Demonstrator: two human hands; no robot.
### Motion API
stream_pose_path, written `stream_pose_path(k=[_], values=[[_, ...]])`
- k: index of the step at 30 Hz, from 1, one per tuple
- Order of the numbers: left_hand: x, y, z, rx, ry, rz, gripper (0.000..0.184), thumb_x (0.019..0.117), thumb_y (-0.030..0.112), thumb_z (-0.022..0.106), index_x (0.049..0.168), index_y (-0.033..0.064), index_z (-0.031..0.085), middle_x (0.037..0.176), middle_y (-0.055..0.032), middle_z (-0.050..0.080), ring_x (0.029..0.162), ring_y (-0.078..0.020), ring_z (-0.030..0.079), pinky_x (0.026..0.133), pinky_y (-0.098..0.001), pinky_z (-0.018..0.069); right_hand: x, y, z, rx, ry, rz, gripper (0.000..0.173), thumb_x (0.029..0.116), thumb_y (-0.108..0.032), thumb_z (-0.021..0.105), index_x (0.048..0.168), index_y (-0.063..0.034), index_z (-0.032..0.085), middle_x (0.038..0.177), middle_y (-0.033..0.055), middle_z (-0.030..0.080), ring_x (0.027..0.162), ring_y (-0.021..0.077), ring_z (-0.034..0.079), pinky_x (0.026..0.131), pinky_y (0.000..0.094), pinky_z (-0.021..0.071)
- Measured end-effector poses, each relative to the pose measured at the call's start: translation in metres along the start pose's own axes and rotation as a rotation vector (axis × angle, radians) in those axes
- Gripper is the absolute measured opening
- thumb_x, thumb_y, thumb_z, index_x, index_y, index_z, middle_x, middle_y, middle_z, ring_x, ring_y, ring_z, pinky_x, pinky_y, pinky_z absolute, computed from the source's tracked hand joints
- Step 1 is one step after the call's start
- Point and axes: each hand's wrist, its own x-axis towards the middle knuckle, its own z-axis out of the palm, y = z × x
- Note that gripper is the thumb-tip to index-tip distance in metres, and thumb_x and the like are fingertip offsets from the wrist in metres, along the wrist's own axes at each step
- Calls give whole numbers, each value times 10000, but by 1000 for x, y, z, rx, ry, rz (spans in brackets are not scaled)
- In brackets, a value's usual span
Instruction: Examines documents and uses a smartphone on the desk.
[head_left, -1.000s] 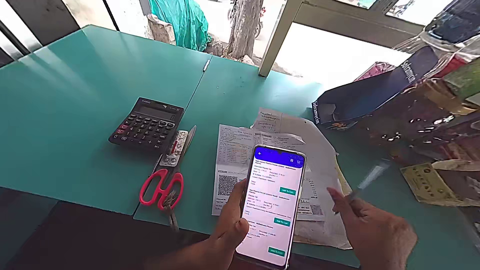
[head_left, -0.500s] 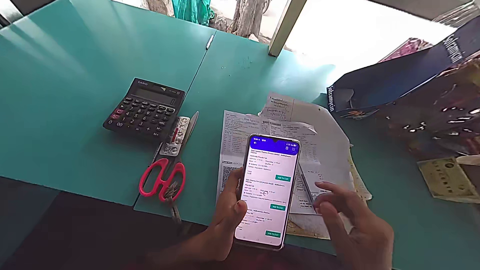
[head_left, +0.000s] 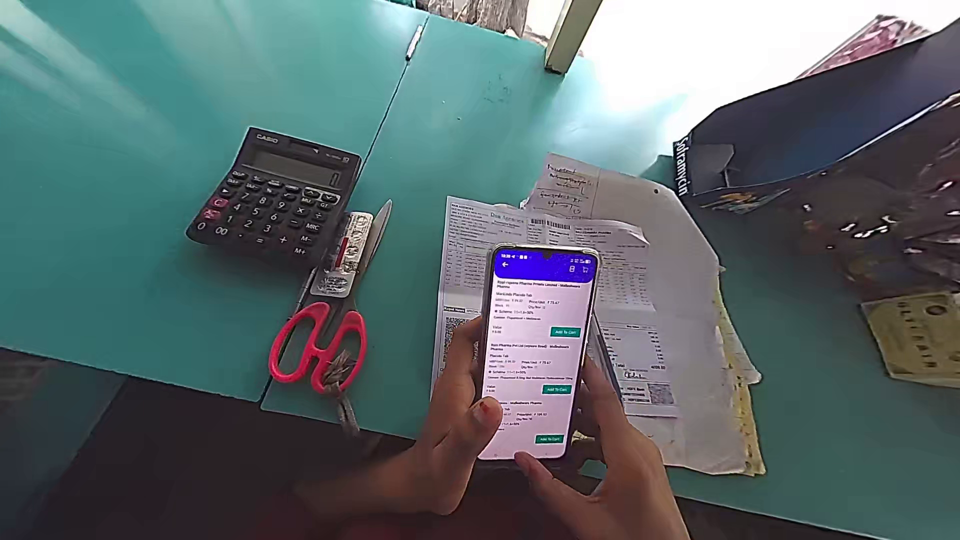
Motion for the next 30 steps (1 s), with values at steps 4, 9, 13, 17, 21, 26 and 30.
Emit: stream_pose_path(k=[4,9,13,17,21,26,30], values=[[0,0,-1,-37,22,-14,685,1045,532,430,1501,61,235,1349,28,593,1218,-66,614,1044,-317,538,0,1,-8,68,-55,6,1004,801,-278,821,1507,173,267,1218,146,684,1006,-13,684,754,143,593],[0,2,-1,-51,44,-41,689,1041,541,432,1495,55,253,1343,31,595,1215,-56,611,1043,-307,534,1,6,-12,16,-8,-50,934,815,-304,803,1477,174,349,1076,124,710,903,-23,671,706,124,568],[0,3,-1,-49,83,-81,682,1029,548,456,1471,55,293,1326,31,598,1203,-46,611,1037,-298,532,3,18,-24,-168,222,-151,722,919,-446,723,1475,-46,492,1076,10,698,997,-14,629,840,135,520],[0,3,-1,-32,93,-83,709,1018,572,460,1482,62,295,1350,36,574,1234,-39,582,1056,-289,506,9,22,-30,-295,284,-278,529,978,-508,597,1385,-171,558,1246,-26,621,1205,51,542,1021,203,422],[-1,3,-1,-35,85,-98,725,1023,563,456,1491,44,263,1337,18,581,1223,-47,593,1043,-295,519,9,18,-20,-392,227,-383,494,979,-538,541,1377,-246,560,1404,-45,510,1373,102,417,1166,283,289],[0,4,0,-8,83,-89,708,1034,554,434,1473,23,271,1329,23,576,1217,-30,587,1042,-274,512,11,22,-7,-513,239,-484,464,1014,-577,436,1382,-322,558,1503,-91,442,1468,114,301,1228,358,136],[0,3,0,-17,53,-78,661,1039,546,430,1447,40,308,1322,33,591,1222,-26,586,1052,-279,505,20,18,-7,-596,256,-427,524,1024,-604,382,1446,-320,507,1540,-38,417,1492,134,265,1221,400,86]])
